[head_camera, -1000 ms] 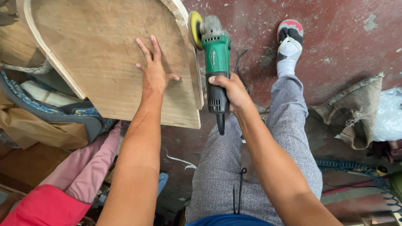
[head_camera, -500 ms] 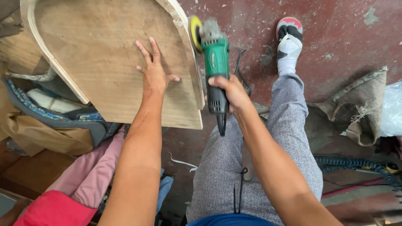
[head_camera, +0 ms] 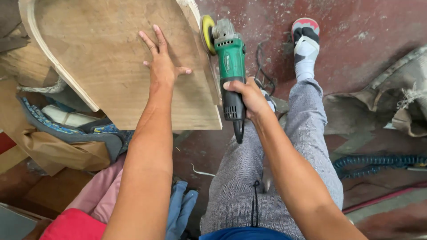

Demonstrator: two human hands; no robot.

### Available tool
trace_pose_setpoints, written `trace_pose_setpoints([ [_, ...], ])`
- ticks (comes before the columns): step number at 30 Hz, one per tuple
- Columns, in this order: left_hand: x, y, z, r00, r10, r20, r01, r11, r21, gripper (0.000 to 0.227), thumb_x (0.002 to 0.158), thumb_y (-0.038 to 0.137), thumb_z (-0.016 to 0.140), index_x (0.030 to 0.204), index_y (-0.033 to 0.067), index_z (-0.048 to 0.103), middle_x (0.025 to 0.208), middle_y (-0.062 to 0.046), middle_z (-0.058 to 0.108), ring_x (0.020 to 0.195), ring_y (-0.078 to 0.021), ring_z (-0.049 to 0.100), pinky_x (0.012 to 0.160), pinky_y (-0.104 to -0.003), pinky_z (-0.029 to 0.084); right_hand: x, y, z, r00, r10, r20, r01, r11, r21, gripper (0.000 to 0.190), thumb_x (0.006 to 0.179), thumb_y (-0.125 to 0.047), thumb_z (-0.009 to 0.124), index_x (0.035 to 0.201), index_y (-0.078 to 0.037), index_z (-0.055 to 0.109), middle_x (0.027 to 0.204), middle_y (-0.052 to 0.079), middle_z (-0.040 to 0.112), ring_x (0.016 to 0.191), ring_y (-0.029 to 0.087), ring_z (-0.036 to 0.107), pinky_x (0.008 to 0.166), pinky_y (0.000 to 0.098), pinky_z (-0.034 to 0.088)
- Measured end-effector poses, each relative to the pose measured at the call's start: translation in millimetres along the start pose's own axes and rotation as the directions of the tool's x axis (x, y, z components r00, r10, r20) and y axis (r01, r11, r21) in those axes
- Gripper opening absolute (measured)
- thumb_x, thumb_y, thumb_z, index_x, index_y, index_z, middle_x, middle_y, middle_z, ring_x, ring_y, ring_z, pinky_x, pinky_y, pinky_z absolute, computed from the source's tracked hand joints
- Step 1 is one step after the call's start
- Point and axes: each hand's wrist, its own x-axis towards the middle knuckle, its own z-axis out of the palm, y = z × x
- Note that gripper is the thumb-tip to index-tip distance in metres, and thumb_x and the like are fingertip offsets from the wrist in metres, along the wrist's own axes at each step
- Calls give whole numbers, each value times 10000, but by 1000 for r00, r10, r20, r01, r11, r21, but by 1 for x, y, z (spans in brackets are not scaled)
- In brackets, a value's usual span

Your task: The person uses a green angle grinder with a sanding disc to smooth the curved edge of a large wooden board. They hold the board steady with their left hand while moving the grinder along the perimeter. Later, they sand a smaller wooden piece held in their left hand.

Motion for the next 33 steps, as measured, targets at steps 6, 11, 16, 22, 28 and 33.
trace_pose_setpoints([
  [6, -1, -2, 1, 1000, 18, -9, -18, 1000, -11, 1666, 685, 310, 1097, 1523, 395, -340, 1536, -141, -491, 1471, -394, 495, 1249, -649, 155, -43, 43, -29, 986, 165, 17, -166, 983, 75, 367, 715, -153, 724, 987, -10, 523, 683, 168, 574, 527, 350, 663, 457, 452, 551],
  [11, -2, -4, -2, 999, 26, -24, -26, 1000, -11, 1666, 689, 296, 1099, 1537, 377, -333, 1541, -139, -488, 1421, -291, 582, 1253, -659, 107, -12, 14, -10, 994, 104, 46, -107, 992, 62, 377, 711, -164, 745, 1002, -4, 567, 721, 153, 623, 541, 283, 653, 487, 408, 572],
  [16, -7, -4, -2, 996, 81, -24, -82, 996, -20, 1663, 697, 287, 1104, 1560, 333, -317, 1544, -180, -478, 1583, -325, 439, 1222, -728, -2, -16, 5, -12, 998, 54, 35, -51, 996, -70, 458, 653, -230, 760, 1038, -51, 588, 771, 81, 602, 573, 182, 576, 507, 342, 539],
  [22, -6, -3, -2, 996, 84, -36, -85, 996, -22, 1686, 665, 293, 1112, 1557, 336, -318, 1557, -197, -466, 1631, -376, 329, 1209, -746, -11, -24, 31, -28, 985, 168, -36, -169, 985, -35, 495, 658, -176, 777, 1097, -46, 588, 844, 106, 629, 653, 195, 595, 576, 353, 538],
  [28, -5, -5, 0, 998, 60, -35, -60, 998, -23, 1688, 653, 294, 1119, 1577, 325, -293, 1565, -179, -461, 1636, -383, 294, 1217, -736, 31, 8, -28, 12, 994, 69, 88, -71, 997, 13, 505, 645, -202, 779, 1064, -16, 567, 803, 136, 619, 568, 251, 634, 507, 425, 614],
  [33, -5, -5, 0, 997, 75, -36, -74, 997, 19, 1695, 649, 332, 1121, 1577, 314, -297, 1580, -196, -438, 1462, -360, 575, 1210, -752, 33, 4, 1, -7, 998, 38, 55, -37, 999, -32, 481, 627, -246, 787, 1023, -52, 595, 783, 87, 613, 583, 172, 571, 503, 351, 540],
])
